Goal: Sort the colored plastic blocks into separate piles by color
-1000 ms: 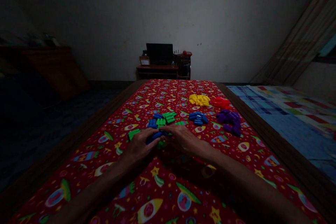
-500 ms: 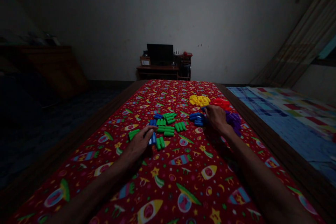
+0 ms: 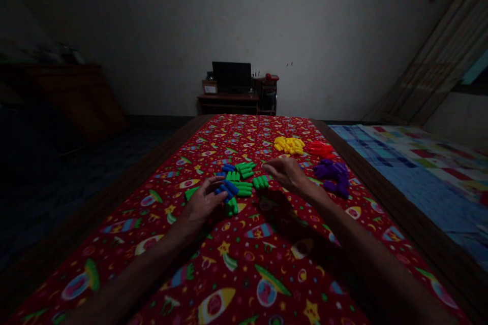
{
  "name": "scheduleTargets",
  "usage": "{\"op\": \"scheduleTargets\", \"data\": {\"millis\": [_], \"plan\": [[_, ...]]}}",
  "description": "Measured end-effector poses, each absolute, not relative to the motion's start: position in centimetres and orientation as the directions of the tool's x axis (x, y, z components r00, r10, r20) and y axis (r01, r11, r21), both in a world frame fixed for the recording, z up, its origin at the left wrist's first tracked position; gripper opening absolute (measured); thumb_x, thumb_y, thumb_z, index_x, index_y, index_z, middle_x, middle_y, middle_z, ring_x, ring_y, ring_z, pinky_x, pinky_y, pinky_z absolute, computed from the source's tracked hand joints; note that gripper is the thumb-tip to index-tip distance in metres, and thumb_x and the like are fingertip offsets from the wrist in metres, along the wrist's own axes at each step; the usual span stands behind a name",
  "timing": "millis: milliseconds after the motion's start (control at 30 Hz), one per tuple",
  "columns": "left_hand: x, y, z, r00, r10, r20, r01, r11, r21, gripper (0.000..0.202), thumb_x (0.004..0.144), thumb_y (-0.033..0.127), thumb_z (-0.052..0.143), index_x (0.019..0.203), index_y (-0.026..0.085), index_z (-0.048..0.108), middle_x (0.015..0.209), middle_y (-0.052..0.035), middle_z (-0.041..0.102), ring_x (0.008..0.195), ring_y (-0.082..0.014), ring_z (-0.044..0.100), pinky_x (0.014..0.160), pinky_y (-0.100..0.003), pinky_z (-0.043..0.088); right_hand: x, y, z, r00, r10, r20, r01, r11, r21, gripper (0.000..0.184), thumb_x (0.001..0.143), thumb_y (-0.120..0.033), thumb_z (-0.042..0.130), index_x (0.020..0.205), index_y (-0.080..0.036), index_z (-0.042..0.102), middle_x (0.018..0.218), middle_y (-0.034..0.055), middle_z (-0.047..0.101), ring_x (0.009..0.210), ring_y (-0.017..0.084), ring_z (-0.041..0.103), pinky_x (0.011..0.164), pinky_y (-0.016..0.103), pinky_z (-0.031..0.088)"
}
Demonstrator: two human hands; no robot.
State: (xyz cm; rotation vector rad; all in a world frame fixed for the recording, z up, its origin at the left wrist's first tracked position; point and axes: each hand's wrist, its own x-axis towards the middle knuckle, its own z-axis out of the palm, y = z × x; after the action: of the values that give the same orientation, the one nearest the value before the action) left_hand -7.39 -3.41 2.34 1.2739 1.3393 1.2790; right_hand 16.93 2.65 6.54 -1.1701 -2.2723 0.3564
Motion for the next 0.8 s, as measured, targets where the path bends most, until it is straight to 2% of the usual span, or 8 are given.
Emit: {"op": "scheduleTargets", "data": {"millis": [67,167,267,367,433,533,667,800], "plan": [[-7.1,-3.7,2.4,-0.073,0.995,0.064,0.102,-0.056,0.993,0.057,0.059,0.045,0.077,0.106,0.018,0.057,0.105,-0.0090,0.069,0.093,-0.0247,0.067,0.075,-0.032,0.056,14.5,0.9,6.1,-0.632,0.700,0.332,0.474,0.688,-0.550,0.033,0.093,-0.036,0.047,0.075,-0.014,0.064,0.062,-0.0022,0.055,0.056,0.009,0.043,0.053,0.021,0.025],[-7.0,-3.8,2.3,-0.029,0.994,0.109,0.131,-0.104,0.986,0.053,0.061,0.045,0.076,0.103,0.020,0.056,0.104,-0.0068,0.069,0.091,-0.0235,0.068,0.075,-0.032,0.057,12.3,-0.6,5.5,-0.694,0.647,0.317,0.412,0.718,-0.561,0.021,0.088,-0.030,0.056,0.078,-0.014,0.064,0.061,-0.0033,0.053,0.054,0.008,0.041,0.053,0.021,0.025],[-7.5,-3.4,1.9,-0.004,0.985,0.174,0.199,-0.170,0.965,0.046,0.072,0.048,0.067,0.106,0.019,0.054,0.107,-0.0079,0.067,0.093,-0.0234,0.068,0.077,-0.036,0.057,13.0,0.4,5.4,-0.595,0.715,0.366,0.507,0.688,-0.519,0.014,0.085,-0.025,0.058,0.083,-0.015,0.067,0.066,-0.0005,0.060,0.057,0.009,0.048,0.055,0.021,0.029],[-8.7,-2.6,1.8,-0.016,0.952,0.307,0.364,-0.280,0.888,0.041,0.082,0.048,0.053,0.109,0.018,0.055,0.110,-0.0105,0.065,0.097,-0.0250,0.066,0.082,-0.041,0.056,16.5,3.5,5.7,-0.353,0.806,0.475,0.669,0.572,-0.474,0.019,0.086,-0.022,0.054,0.095,-0.016,0.070,0.080,0.0051,0.069,0.068,0.014,0.058,0.062,0.023,0.037],[-9.7,-1.9,1.8,0.017,0.905,0.426,0.552,-0.364,0.750,0.036,0.085,0.041,0.049,0.111,0.018,0.056,0.114,-0.0111,0.064,0.105,-0.0261,0.063,0.089,-0.045,0.053,19.2,5.6,5.5,-0.177,0.824,0.539,0.789,0.446,-0.423,0.023,0.087,-0.021,0.052,0.100,-0.018,0.070,0.091,0.0080,0.071,0.077,0.018,0.061,0.068,0.025,0.040],[-10.7,-0.6,1.3,0.180,0.834,0.522,0.721,-0.473,0.507,0.034,0.088,0.031,0.044,0.116,0.019,0.058,0.123,-0.0108,0.061,0.117,-0.0257,0.056,0.101,-0.047,0.046,22.5,7.8,4.6,-0.013,0.853,0.522,0.904,0.233,-0.358,0.024,0.086,-0.022,0.051,0.099,-0.016,0.071,0.092,0.0112,0.072,0.080,0.020,0.062,0.068,0.026,0.039],[-11.3,1.1,0.2,0.396,0.789,0.469,0.730,-0.581,0.359,0.033,0.086,0.026,0.047,0.115,0.020,0.061,0.125,-0.0111,0.061,0.118,-0.0255,0.055,0.101,-0.046,0.046,23.9,8.6,3.1,-0.027,0.912,0.408,0.930,0.174,-0.325,0.029,0.089,-0.024,0.046,0.084,-0.012,0.072,0.078,0.0113,0.070,0.070,0.018,0.060,0.062,0.025,0.035],[-11.5,1.3,0.4,0.384,0.816,0.431,0.755,-0.547,0.362,0.026,0.086,0.027,0.048,0.103,0.020,0.066,0.108,-0.0094,0.068,0.101,-0.0235,0.063,0.091,-0.040,0.051,23.4,8.6,2.8,-0.105,0.924,0.368,0.899,0.246,-0.361,0.032,0.089,-0.023,0.043,0.073,-0.012,0.070,0.068,0.0088,0.066,0.060,0.015,0.055,0.056,0.025,0.031]]}}
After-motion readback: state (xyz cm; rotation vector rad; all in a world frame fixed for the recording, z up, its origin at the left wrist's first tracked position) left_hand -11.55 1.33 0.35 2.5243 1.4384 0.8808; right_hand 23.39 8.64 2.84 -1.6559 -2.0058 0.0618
